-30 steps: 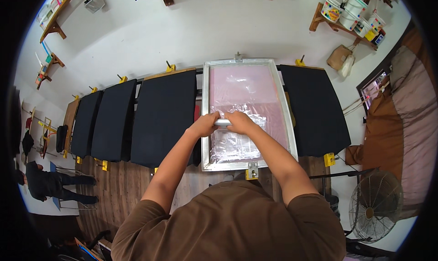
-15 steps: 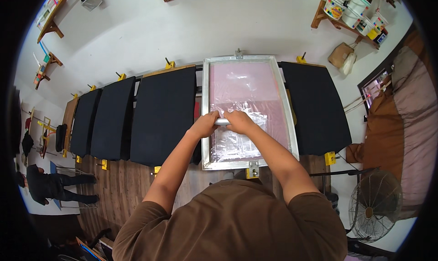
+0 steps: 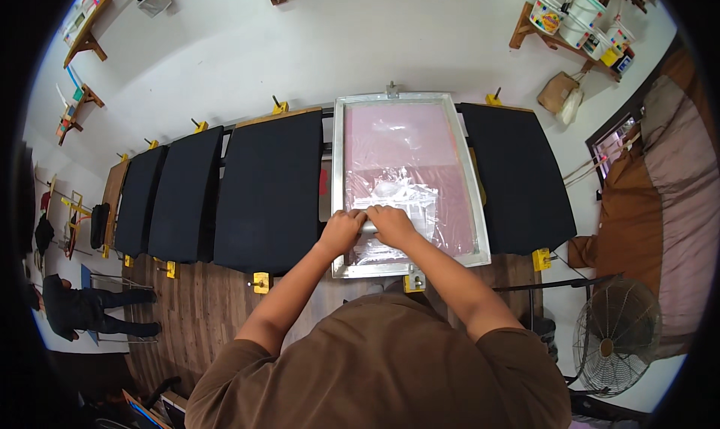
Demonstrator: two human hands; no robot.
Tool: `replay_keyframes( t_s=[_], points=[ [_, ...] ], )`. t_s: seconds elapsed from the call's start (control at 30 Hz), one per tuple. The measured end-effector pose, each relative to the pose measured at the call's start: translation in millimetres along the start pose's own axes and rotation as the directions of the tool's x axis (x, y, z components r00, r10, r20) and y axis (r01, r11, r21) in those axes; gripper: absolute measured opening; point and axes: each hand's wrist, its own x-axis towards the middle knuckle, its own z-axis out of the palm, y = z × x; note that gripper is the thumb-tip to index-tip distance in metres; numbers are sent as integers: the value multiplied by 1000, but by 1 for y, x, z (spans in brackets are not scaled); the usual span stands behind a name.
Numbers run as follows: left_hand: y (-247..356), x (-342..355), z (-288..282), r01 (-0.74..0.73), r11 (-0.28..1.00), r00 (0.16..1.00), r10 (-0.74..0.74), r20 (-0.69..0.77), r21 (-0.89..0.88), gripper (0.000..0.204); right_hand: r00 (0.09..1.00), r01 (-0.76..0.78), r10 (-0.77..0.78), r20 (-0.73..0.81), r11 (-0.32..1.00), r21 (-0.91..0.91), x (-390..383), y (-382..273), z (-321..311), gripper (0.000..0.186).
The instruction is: Applying ink to a t-shirt using a screen printing frame and a squeegee.
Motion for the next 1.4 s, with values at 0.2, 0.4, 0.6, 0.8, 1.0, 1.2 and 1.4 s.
replay_keyframes(
  t_s=[0.2, 0.4, 0.6, 0.8, 1.0, 1.2, 1.4],
  points=[
    [18, -26, 5, 5, 999, 995, -8, -98, -31, 25, 998, 17, -14, -63, 999, 34, -25, -13, 12, 40],
    [30, -45, 1, -3, 995, 996, -5, -88, -95, 25, 999, -14, 17, -32, 997, 74, -43, -29, 8, 37],
    [41, -59, 5, -5, 993, 996, -6, -93, -114, 23, 1000, -18, 19, -18, 996, 90, -62, -37, 12, 36],
    [53, -73, 4, -14, 989, 995, -1, -104, -145, 23, 999, 4, -1, -39, 997, 78, -78, -43, 16, 39],
    [54, -71, -9, -18, 987, 995, 2, -97, -161, 24, 1000, 22, -20, -24, 996, 83, -75, -42, 7, 38],
    [5, 5, -48, 110, 971, 897, -5, 442, -211, 29, 953, -39, 10, 302, 995, 89, -12, -13, -40, 38],
    [-37, 64, -54, 82, 981, 904, 1, 427, -176, 32, 979, -33, 9, 206, 993, 118, 46, 27, -52, 44]
  ],
)
